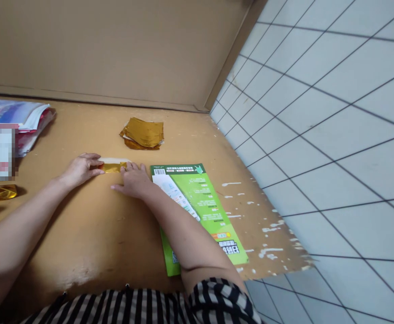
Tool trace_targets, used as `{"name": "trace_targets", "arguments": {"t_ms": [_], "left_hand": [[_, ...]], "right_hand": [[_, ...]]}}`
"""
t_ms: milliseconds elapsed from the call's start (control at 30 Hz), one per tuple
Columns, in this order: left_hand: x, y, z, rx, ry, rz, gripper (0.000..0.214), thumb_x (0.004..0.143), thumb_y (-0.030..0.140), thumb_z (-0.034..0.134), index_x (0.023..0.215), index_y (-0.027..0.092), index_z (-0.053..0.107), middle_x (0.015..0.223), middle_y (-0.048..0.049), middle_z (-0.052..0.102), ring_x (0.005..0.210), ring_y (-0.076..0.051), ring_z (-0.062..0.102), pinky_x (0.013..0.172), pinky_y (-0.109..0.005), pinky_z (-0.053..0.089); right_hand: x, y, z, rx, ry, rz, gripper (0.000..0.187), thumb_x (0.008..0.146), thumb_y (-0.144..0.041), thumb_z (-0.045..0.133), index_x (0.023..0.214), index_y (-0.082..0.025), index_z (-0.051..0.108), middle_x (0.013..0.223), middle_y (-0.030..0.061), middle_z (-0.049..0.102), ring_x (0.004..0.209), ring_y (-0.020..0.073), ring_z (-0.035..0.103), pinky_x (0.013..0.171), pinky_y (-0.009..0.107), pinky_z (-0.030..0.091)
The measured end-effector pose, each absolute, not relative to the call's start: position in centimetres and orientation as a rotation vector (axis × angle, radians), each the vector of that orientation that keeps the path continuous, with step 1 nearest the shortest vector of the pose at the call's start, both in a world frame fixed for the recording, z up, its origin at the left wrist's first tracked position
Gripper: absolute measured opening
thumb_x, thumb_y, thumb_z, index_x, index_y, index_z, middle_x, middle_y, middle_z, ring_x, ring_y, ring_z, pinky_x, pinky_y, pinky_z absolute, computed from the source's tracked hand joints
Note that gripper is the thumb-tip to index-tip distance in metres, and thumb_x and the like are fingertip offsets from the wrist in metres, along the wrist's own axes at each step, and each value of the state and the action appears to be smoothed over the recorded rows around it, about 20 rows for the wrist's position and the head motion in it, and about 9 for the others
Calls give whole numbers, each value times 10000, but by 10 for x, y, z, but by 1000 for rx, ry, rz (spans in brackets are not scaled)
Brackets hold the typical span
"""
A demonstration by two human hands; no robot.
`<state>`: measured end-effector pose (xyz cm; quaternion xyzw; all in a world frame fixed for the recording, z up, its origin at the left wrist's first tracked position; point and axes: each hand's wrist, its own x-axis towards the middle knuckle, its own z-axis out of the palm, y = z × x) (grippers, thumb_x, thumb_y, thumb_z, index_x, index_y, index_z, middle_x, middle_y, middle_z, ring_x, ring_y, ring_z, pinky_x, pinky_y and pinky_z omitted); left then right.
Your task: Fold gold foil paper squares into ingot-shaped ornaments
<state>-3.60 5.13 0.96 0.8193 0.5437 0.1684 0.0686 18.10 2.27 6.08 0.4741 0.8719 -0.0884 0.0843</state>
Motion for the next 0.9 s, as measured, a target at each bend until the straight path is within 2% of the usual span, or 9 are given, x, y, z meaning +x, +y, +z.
{"name": "trace_targets", "arguments": {"t_ms": [133, 267, 367, 500, 600, 767, 900], "left_hand": [[-37, 52, 10, 2460, 1632, 503, 242, 770, 329, 714, 1000, 260, 746, 1163, -72, 669, 1062, -249, 617, 953, -391, 488], [-37, 52, 12, 2453, 1623, 515, 251, 758, 357, 719, 987, 260, 749, 1171, -79, 663, 1075, -264, 611, 967, -418, 481], [-37, 52, 14, 2431, 1625, 510, 228, 753, 365, 721, 950, 257, 757, 1172, -81, 663, 1072, -270, 615, 973, -427, 477], [-39, 54, 12, 2396, 1626, 536, 253, 734, 367, 739, 953, 243, 758, 1182, -90, 663, 1084, -275, 609, 984, -435, 469], [-40, 56, 9, 2371, 1622, 607, 206, 779, 344, 695, 947, 245, 758, 1155, -82, 679, 1077, -262, 611, 975, -430, 473], [-33, 58, 7, 2340, 1660, 722, 133, 812, 253, 628, 845, 239, 757, 1063, -65, 703, 1003, -249, 625, 931, -422, 484], [-29, 57, 10, 2289, 1725, 764, 186, 774, 243, 651, 942, 211, 726, 1033, -78, 693, 998, -264, 606, 933, -427, 471]], "right_hand": [[178, 20, 62, 1434, 2586, -238, 690, 888, -603, 440, 1342, -84, 475, 1446, 250, 422, 1349, 321, 382, 1063, 484, 288], [177, 22, 63, 1431, 2611, -179, 526, 925, -509, 440, 1269, -128, 553, 1375, 203, 521, 1269, 302, 471, 1038, 477, 292], [180, 28, 64, 1436, 2650, -172, 395, 958, -432, 415, 1151, -172, 642, 1269, 151, 616, 1165, 272, 546, 1011, 453, 288], [183, 39, 61, 1466, 2702, -140, 361, 985, -313, 387, 1000, -146, 707, 1042, 120, 716, 1019, 227, 599, 959, 384, 291], [185, 49, 53, 1519, 2762, -112, 295, 966, -267, 451, 989, -128, 710, 998, 119, 721, 976, 203, 597, 938, 345, 290], [184, 59, 37, 1618, 2857, -110, 220, 933, -250, 510, 971, -146, 700, 994, 109, 688, 968, 214, 555, 886, 345, 314], [183, 60, 32, 1760, 2836, -230, 220, 913, -244, 529, 1052, -145, 668, 1080, 118, 650, 1052, 243, 510, 898, 355, 338]]}}
